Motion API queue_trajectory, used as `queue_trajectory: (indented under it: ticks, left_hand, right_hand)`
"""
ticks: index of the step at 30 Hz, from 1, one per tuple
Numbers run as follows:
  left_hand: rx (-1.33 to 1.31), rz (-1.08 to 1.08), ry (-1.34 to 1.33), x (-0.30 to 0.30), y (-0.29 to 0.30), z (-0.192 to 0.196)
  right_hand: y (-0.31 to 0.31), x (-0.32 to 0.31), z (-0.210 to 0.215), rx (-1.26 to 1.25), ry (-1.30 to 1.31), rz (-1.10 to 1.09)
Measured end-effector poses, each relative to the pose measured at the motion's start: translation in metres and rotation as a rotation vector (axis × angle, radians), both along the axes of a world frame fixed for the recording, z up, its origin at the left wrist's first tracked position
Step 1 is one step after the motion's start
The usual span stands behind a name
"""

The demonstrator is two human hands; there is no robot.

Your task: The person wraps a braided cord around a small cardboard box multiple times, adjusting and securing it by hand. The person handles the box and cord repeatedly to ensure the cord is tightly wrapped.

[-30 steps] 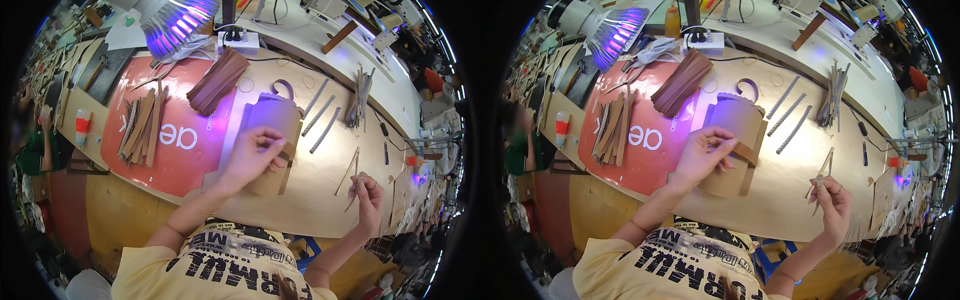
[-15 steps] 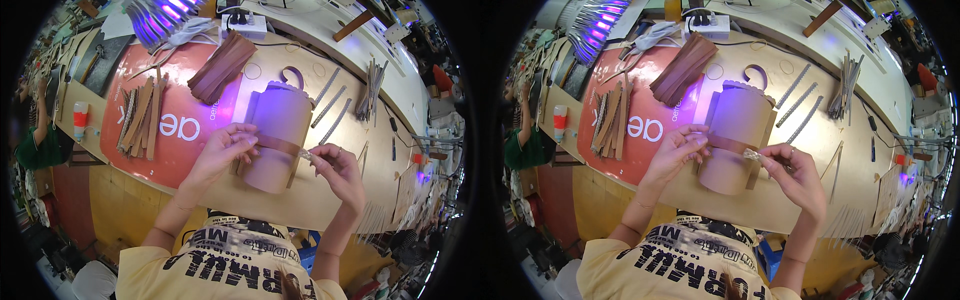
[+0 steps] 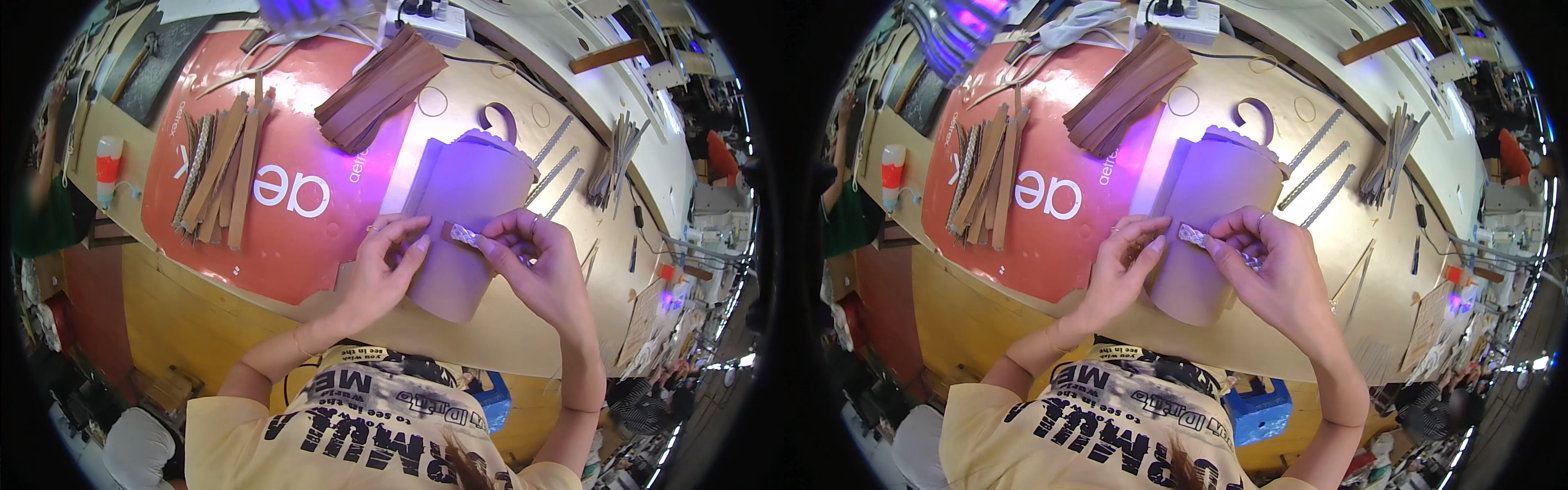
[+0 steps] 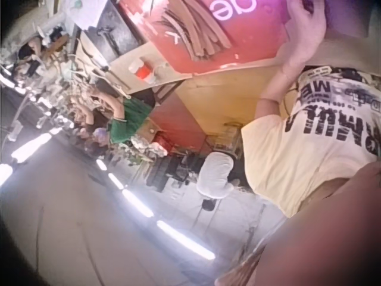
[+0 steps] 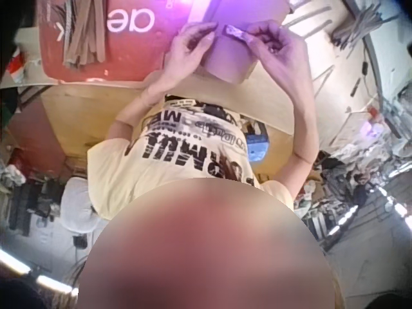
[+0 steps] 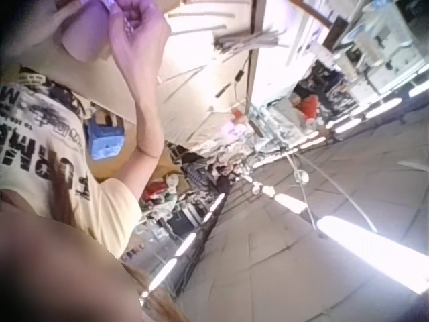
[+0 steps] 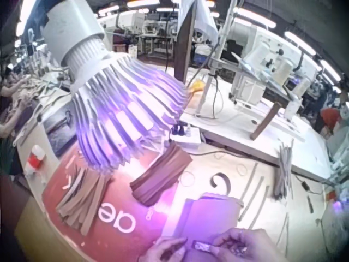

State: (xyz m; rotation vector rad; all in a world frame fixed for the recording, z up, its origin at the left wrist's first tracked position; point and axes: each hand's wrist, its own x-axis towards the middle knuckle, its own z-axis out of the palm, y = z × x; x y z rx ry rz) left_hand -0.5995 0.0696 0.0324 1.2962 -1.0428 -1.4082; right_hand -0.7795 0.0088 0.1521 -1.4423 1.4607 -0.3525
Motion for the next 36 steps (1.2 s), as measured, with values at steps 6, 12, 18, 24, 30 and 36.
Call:
queue_trajectory:
  ticks: [6,12,18,24,30,36]
  left_hand:
    - [0.016,-0.009,0.193,0.0,0.001,-0.004]
    - [0.071,-0.025,0.285,0.0,0.001,-0.002]
    - [-0.045,-0.036,0.111,-0.001,0.003,-0.001]
    - [-0.055,0.067,0.147,-0.01,-0.007,0.001]
    - [-0.021,-0.054,0.362,-0.008,-0.012,0.003]
    - [0.078,-0.068,0.338,-0.008,-0.014,0.005]
  right_hand:
    - [-0.009,0.016,-0.003,0.021,0.11,0.037]
    - [-0.008,0.022,-0.009,0.043,0.093,-0.035]
    - [-0.007,0.02,-0.011,0.068,0.093,-0.078]
    - [0.001,0.015,-0.02,0.061,-0.104,-0.215]
    - [0.006,0.008,-0.02,0.05,-0.23,-0.264]
    - [0.006,0.008,-0.022,0.026,-0.217,-0.24]
